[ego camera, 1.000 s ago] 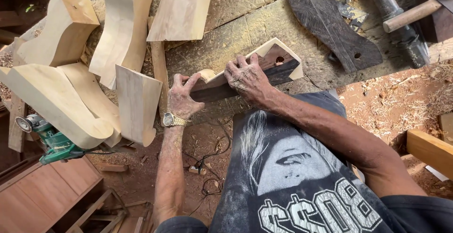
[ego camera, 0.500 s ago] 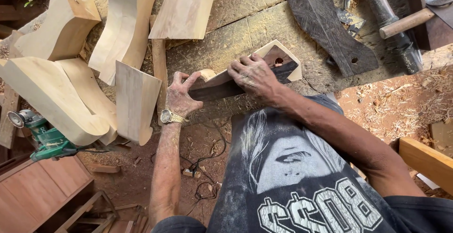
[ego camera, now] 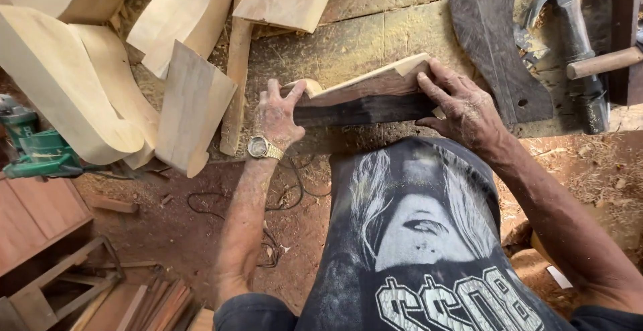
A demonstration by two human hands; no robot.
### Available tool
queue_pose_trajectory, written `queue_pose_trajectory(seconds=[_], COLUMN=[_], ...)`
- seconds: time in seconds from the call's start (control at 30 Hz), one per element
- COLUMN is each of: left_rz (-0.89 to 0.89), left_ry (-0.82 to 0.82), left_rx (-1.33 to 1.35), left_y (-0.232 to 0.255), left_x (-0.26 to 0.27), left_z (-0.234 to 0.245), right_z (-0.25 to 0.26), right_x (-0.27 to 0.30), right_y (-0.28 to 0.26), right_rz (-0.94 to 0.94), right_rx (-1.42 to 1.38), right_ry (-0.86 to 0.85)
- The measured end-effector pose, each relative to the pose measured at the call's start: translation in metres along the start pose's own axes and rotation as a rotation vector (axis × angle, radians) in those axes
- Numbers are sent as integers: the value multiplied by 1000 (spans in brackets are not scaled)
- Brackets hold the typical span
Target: Marking measurement lines on wooden furniture components using a try square and a marking pen.
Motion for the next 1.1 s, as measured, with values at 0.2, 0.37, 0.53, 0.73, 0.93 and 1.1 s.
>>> queue_pose_trajectory(seconds=[0.2,0.37,0.53,0.73,0.93,1.1], left_rz=[-19,-10,-1,-24,-35,48], left_ry=[4,-2,35,48,85,20], left_rx=[11,25,68,68,92,78], left_y=[-1,-4,-7,-10,-7,-4], left_x=[-3,-2,0,-2,0,3], left_z=[4,-3,-8,-11,-4,-2], right_z=[4,1,-13,-20,-20,-19], right_x=[-4,4,31,59,61,58], right_y=[-5,5,16,28,35,48], right_rz=[-50,-68,-34,-28,-151,-279], right_rx=[-126,-199,-125,-122,-258,-421], right_ry=[51,96,242,434,487,413])
Point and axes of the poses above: each hand's wrist, its own x-axis away from the middle knuckle, its own z-axis out of the back of the hand, y = z × x, the point moved 4 cm from there along -x, towards the middle knuckle, and after that the axes turned 13 degrees about -x, right-handed, at the moved point
